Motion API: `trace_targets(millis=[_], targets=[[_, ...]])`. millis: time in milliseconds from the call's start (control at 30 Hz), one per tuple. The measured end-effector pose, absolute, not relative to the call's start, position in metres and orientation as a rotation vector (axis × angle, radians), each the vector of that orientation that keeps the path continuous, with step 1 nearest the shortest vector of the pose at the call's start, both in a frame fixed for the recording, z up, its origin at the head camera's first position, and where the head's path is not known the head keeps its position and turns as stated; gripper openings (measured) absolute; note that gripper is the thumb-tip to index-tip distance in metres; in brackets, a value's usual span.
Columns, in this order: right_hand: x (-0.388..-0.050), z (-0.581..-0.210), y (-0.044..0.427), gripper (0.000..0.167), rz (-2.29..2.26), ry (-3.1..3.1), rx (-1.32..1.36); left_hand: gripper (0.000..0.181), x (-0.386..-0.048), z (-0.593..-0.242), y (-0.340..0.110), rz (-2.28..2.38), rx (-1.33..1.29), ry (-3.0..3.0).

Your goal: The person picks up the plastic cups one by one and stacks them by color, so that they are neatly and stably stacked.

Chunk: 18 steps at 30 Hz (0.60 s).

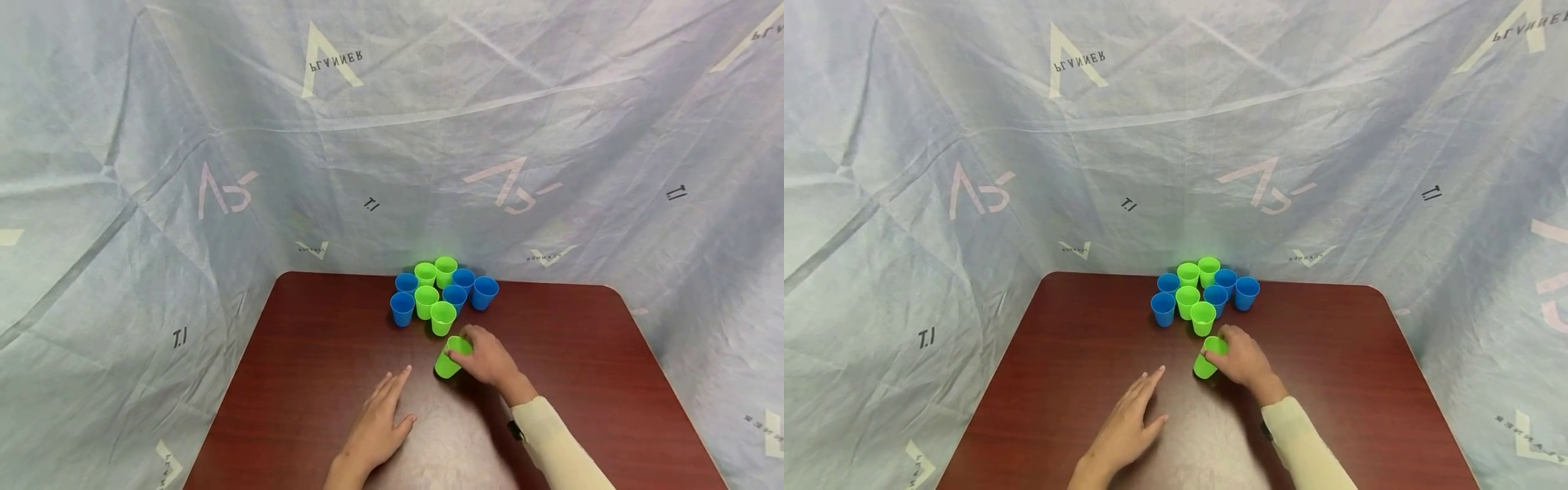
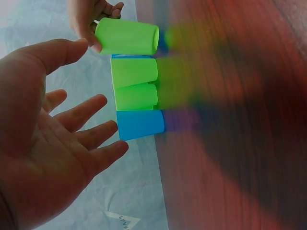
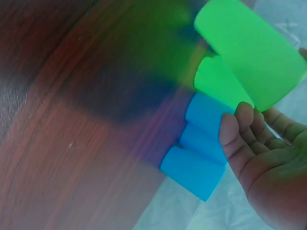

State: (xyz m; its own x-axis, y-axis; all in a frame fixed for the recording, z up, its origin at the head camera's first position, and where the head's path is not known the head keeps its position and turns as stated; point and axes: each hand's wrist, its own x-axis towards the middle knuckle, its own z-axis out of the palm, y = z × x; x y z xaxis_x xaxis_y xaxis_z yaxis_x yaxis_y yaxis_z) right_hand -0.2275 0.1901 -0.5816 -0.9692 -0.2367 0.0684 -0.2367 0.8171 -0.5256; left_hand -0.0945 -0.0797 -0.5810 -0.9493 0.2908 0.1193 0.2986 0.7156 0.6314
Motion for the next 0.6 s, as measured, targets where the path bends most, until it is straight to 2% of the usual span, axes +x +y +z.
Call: trace_targets(millis=[133, 600], targets=[[-0.223, -0.58, 0.184, 0.045, -0.888, 2.962, -0.382, 0.088, -0.095, -0.581, -0.077, -1.099, -0.499, -2.914], [-0.204, -0.576, 0.168, 0.053, -0.746, 2.966, -0.418, 0.08, -0.093, -0.584, -0.067, -1.161, -0.54, -2.936]])
